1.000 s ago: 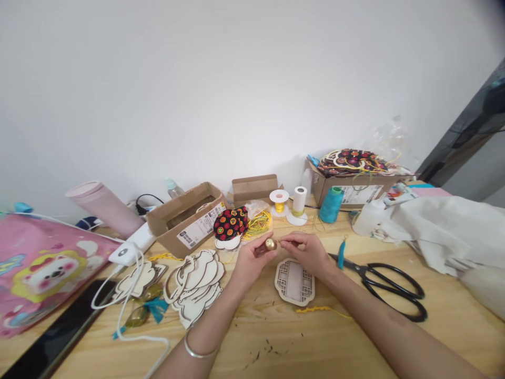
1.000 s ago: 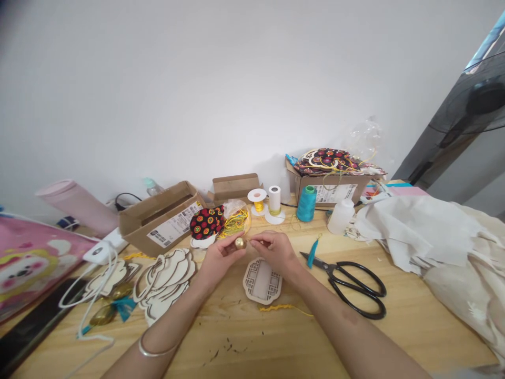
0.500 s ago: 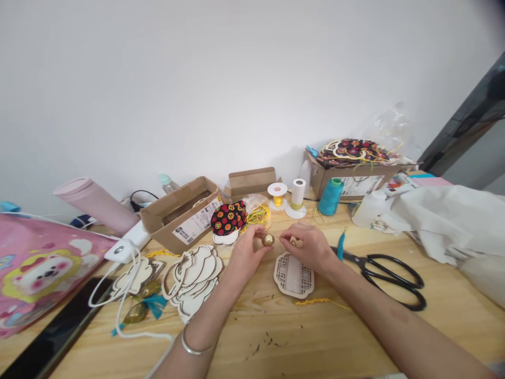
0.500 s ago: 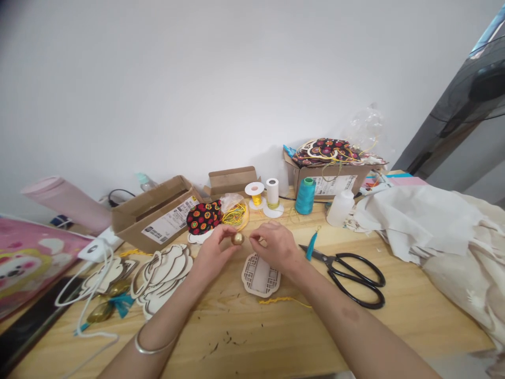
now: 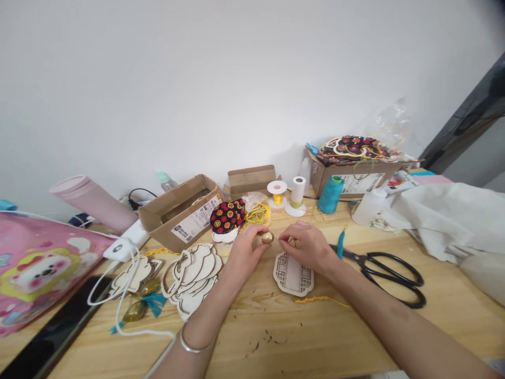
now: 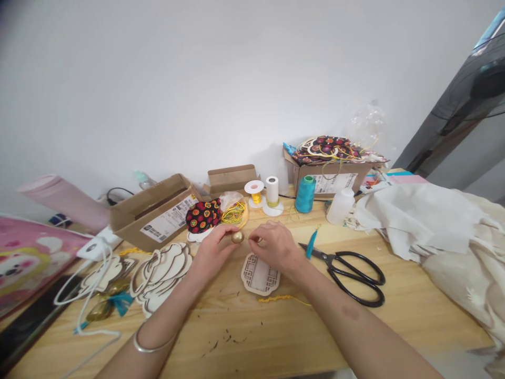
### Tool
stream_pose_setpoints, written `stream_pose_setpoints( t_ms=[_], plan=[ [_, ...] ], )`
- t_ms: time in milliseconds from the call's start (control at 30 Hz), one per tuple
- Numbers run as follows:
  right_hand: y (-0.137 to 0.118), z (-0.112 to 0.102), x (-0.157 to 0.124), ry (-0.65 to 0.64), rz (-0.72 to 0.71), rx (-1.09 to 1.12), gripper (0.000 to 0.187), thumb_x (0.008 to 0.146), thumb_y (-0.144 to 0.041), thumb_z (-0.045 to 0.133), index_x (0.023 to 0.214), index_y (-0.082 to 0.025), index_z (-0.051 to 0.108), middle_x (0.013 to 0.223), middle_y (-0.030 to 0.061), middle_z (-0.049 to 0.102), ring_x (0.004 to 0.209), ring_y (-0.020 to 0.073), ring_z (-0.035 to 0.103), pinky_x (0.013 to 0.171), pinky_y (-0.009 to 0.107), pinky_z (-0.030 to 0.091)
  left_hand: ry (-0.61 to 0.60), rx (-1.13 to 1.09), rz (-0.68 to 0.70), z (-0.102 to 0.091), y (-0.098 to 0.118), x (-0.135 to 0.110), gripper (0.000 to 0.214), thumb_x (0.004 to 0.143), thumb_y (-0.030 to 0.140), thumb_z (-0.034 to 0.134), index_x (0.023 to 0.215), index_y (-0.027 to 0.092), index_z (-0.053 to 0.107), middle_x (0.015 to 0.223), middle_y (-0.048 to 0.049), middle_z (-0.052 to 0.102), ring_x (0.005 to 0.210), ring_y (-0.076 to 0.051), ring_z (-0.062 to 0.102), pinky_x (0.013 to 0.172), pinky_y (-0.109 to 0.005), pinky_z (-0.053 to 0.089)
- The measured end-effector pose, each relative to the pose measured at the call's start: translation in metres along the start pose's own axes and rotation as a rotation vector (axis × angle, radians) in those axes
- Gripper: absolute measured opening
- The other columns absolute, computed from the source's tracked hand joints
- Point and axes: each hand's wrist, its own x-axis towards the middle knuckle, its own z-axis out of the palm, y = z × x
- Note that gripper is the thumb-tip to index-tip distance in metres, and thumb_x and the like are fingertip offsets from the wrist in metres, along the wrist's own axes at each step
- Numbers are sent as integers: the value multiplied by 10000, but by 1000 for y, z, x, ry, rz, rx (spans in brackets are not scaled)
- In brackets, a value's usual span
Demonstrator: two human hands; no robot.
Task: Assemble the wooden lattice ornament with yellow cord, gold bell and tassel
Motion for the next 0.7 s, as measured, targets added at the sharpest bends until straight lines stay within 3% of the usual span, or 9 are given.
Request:
stream_pose_setpoints(
  t_ms=[700],
  plan=[
    [-1, 1, 0, -23, 13, -25, 117, 721, -160, 552, 647, -196, 636, 654, 9, 643, 648, 129, 542, 665, 258, 382, -21, 25, 6, -1, 1, 0, 227, 716, 139, 549, 935, 197, 536, 951, -29, 589, 919, -174, 528, 831, -326, 404]
  ],
)
